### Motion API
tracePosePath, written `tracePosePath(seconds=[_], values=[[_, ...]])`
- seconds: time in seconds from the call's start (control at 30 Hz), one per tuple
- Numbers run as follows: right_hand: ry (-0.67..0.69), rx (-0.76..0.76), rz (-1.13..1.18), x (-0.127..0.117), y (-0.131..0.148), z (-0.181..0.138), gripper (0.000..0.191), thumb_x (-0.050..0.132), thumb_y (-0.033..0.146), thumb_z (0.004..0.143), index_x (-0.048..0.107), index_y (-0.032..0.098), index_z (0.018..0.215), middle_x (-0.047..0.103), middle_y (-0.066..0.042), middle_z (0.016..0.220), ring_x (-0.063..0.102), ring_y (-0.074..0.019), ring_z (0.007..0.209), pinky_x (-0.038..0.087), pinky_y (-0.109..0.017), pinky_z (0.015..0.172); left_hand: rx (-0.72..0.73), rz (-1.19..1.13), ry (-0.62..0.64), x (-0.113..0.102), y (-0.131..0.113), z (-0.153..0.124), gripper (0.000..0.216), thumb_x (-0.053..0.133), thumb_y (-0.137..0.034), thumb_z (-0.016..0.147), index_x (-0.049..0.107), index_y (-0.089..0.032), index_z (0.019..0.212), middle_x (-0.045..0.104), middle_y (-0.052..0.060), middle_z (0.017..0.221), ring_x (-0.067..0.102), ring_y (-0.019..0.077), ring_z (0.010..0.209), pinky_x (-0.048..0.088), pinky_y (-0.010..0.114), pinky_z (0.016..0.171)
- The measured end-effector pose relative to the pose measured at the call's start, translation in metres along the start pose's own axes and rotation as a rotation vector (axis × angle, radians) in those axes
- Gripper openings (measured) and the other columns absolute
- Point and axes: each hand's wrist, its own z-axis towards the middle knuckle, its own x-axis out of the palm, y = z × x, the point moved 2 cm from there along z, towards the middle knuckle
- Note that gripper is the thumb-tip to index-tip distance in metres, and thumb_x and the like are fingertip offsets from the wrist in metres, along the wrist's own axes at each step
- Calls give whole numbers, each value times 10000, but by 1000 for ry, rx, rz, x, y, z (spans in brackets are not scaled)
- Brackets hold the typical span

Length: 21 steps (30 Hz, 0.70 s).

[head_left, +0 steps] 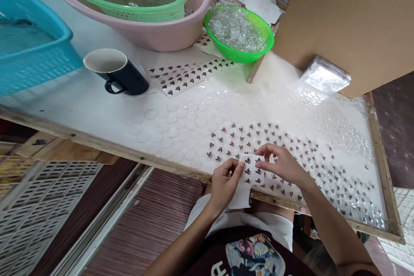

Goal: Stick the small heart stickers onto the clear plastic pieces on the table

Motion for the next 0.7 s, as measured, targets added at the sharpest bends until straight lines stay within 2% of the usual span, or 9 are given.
tracePosePath(seconds=[0.07, 0.13, 0.27, 0.4, 0.57, 0.7], values=[[15, 25, 37, 6, -3, -13, 204, 709, 416, 825, 671, 217, 850, 645, -8, 789, 587, -156, 717, 464, -285, 658, -6, -38, 20, 2, -2, 0, 178, 627, -338, 898, 661, -164, 901, 588, -13, 703, 517, 126, 650, 411, 228, 619], [-9, 24, 51, 11, -6, -19, 218, 670, 413, 860, 661, 208, 785, 640, -5, 756, 581, -151, 707, 454, -283, 663, -7, -64, 40, 3, -5, 0, 211, 653, -326, 883, 665, -171, 1026, 627, 0, 761, 554, 135, 695, 438, 232, 650], [-47, -45, 3, 15, -6, -21, 195, 625, 384, 901, 676, 213, 823, 660, -15, 793, 589, -161, 744, 449, -293, 692, -35, -65, 43, 2, -8, -1, 180, 645, -335, 888, 660, -164, 833, 617, -5, 701, 531, 122, 648, 423, 222, 614], [-139, -173, -91, 15, -2, -25, 99, 643, 314, 890, 659, 226, 847, 655, -25, 870, 572, -172, 810, 447, -319, 771, -66, -21, 20, -1, -7, -3, 238, 627, -356, 889, 638, -162, 752, 585, -18, 639, 475, 109, 577, 386, 218, 551], [-100, -151, -108, 17, -2, -27, 120, 659, 344, 885, 662, 242, 947, 624, -30, 894, 564, -184, 842, 436, -322, 749, -13, 51, -17, -4, -7, -3, 241, 618, -349, 889, 632, -164, 736, 568, -25, 625, 478, 112, 586, 389, 216, 561], [-97, -163, -125, 20, 0, -27, 104, 651, 332, 893, 660, 242, 843, 614, -8, 822, 557, -174, 810, 418, -334, 776, 16, 76, -20, -5, -8, -2, 256, 602, -343, 897, 618, -167, 711, 562, -26, 609, 481, 112, 576, 393, 218, 562]])
